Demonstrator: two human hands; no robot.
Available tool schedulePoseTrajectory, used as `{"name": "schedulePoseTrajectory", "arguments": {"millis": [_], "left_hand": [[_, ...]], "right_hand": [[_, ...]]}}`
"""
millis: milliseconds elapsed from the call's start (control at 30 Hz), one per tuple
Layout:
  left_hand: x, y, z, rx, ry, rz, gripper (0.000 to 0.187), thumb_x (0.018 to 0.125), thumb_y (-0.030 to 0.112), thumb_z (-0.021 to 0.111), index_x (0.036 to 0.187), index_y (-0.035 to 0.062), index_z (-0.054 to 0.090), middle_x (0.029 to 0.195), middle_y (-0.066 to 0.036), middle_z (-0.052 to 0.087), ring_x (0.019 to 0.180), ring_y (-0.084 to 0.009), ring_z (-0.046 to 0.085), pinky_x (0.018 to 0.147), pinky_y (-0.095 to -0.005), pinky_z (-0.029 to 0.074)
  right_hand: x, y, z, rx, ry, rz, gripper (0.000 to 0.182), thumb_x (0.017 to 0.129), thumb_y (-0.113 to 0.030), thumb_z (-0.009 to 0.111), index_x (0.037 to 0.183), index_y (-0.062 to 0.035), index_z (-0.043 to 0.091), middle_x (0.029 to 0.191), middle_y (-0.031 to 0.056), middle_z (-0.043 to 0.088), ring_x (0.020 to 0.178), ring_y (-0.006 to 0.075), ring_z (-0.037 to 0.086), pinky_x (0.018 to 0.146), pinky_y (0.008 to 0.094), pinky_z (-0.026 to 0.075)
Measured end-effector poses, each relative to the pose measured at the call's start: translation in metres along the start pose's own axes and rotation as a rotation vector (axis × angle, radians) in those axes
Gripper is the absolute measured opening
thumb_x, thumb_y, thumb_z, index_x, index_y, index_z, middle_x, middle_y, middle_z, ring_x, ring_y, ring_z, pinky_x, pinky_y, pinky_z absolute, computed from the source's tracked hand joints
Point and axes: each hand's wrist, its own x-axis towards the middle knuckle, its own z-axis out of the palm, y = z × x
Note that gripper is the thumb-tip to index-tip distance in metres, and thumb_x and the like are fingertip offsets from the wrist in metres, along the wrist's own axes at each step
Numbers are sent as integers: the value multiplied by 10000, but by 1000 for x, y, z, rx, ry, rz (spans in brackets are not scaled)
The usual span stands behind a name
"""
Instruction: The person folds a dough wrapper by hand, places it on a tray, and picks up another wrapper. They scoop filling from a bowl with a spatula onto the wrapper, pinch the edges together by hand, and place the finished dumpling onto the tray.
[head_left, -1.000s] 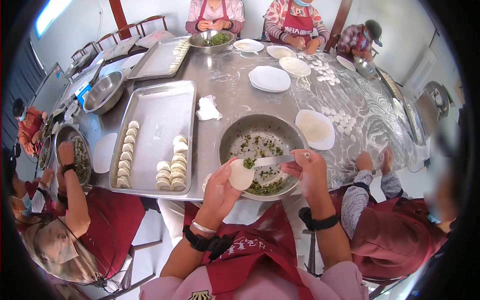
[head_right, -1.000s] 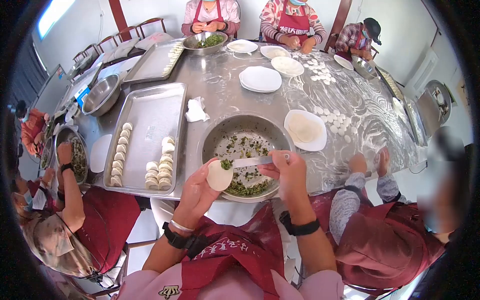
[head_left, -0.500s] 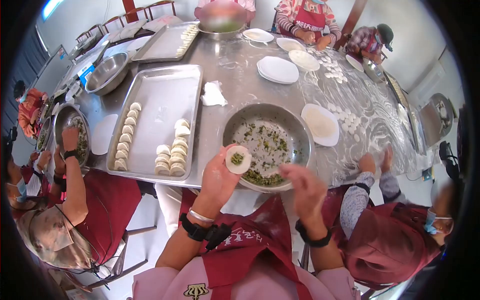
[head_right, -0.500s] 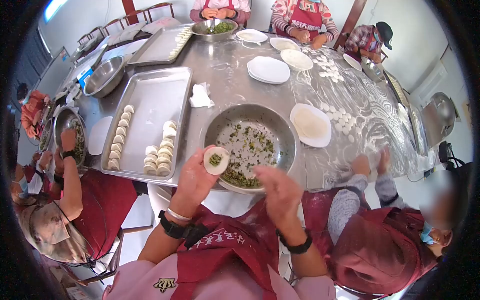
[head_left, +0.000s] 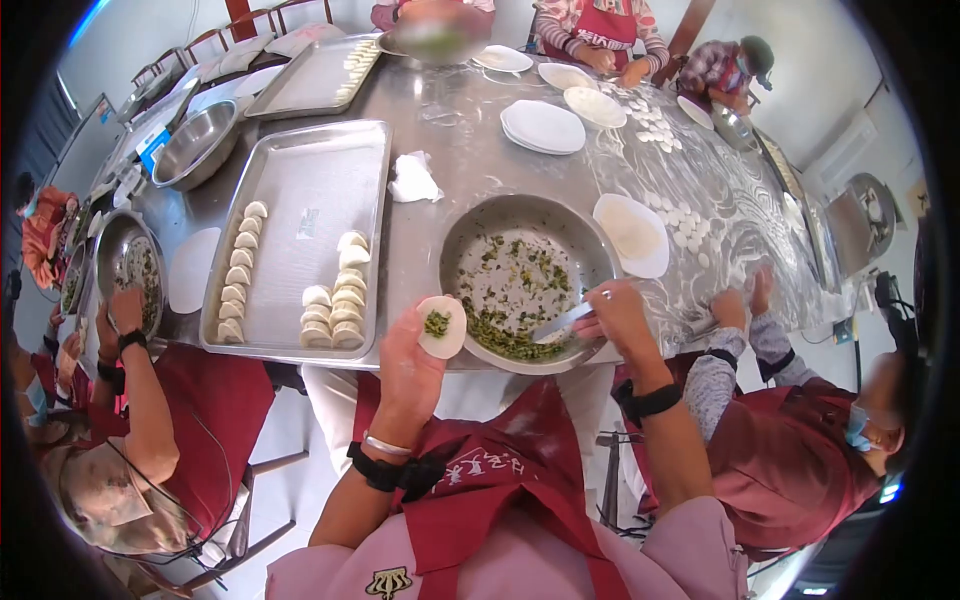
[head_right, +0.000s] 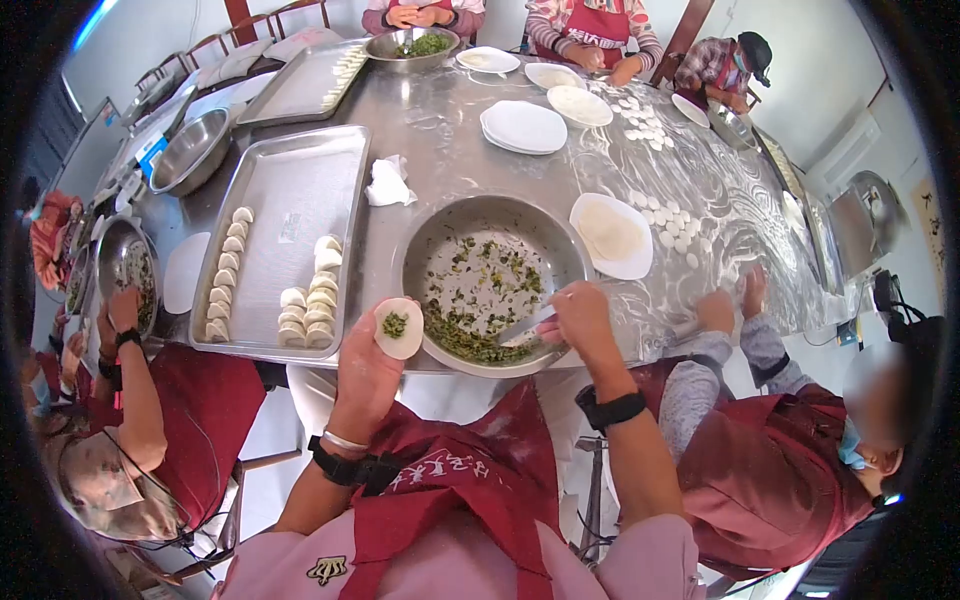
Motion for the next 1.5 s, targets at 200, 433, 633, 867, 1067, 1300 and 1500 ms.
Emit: {"name": "schedulePoseTrajectory", "arguments": {"millis": [200, 433, 633, 867, 1067, 1300, 1500], "left_hand": [[0, -2, -4, -15, -32, 15, 375, 1042, 207, 469, 1322, -38, 508, 1297, -158, 597, 1212, -253, 587, 1063, -403, 467], [-3, 5, -1, -44, -31, -20, 383, 1058, 205, 409, 1341, -43, 481, 1328, -178, 572, 1246, -274, 562, 1078, -412, 451], [1, 2, 2, -78, -65, -48, 389, 1060, 214, 397, 1348, -38, 470, 1356, -178, 559, 1268, -281, 544, 1099, -434, 427], [12, -9, 20, -80, -140, -78, 387, 1089, 295, 376, 1290, -12, 496, 1289, -172, 578, 1228, -285, 554, 1088, -430, 434], [20, -6, 25, -130, -104, -88, 375, 1085, 311, 390, 1247, -5, 512, 1260, -173, 581, 1209, -290, 556, 1086, -435, 427], [16, -2, 20, -106, -96, -79, 380, 1064, 250, 384, 1320, -19, 463, 1278, -159, 566, 1219, -279, 543, 1079, -429, 419], [9, 7, 7, -63, -45, -41, 406, 1059, 216, 365, 1362, -44, 437, 1331, -181, 550, 1258, -293, 535, 1096, -438, 415]], "right_hand": [[14, 14, 41, 271, -92, 121, 208, 903, 19, 486, 1006, 179, 572, 871, 292, 671, 699, 347, 730, 581, 375, 643], [20, 28, 45, 560, -135, 184, 258, 931, -6, 500, 1117, 172, 527, 995, 313, 647, 850, 377, 721, 699, 380, 649], [-6, -4, 21, 613, -151, 51, 261, 978, -83, 531, 1105, 144, 544, 994, 265, 665, 873, 334, 727, 758, 352, 638], [-69, -40, 42, 230, -28, -277, 266, 1016, -148, 510, 1104, 89, 594, 1041, 212, 696, 871, 254, 732, 776, 322, 605], [-97, -2, 58, -579, 39, -1209, 225, 906, -52, 631, 1124, -27, 685, 1098, 147, 725, 944, 253, 723, 820, 353, 581], [-99, -10, 43, -228, 123, -759, 148, 960, -68, 591, 1037, 23, 678, 956, 150, 738, 863, 231, 736, 736, 331, 591], [-27, -4, -1, -171, 220, -324, 214, 984, -117, 538, 974, 68, 644, 807, 135, 691, 667, 211, 734, 544, 293, 577]]}}
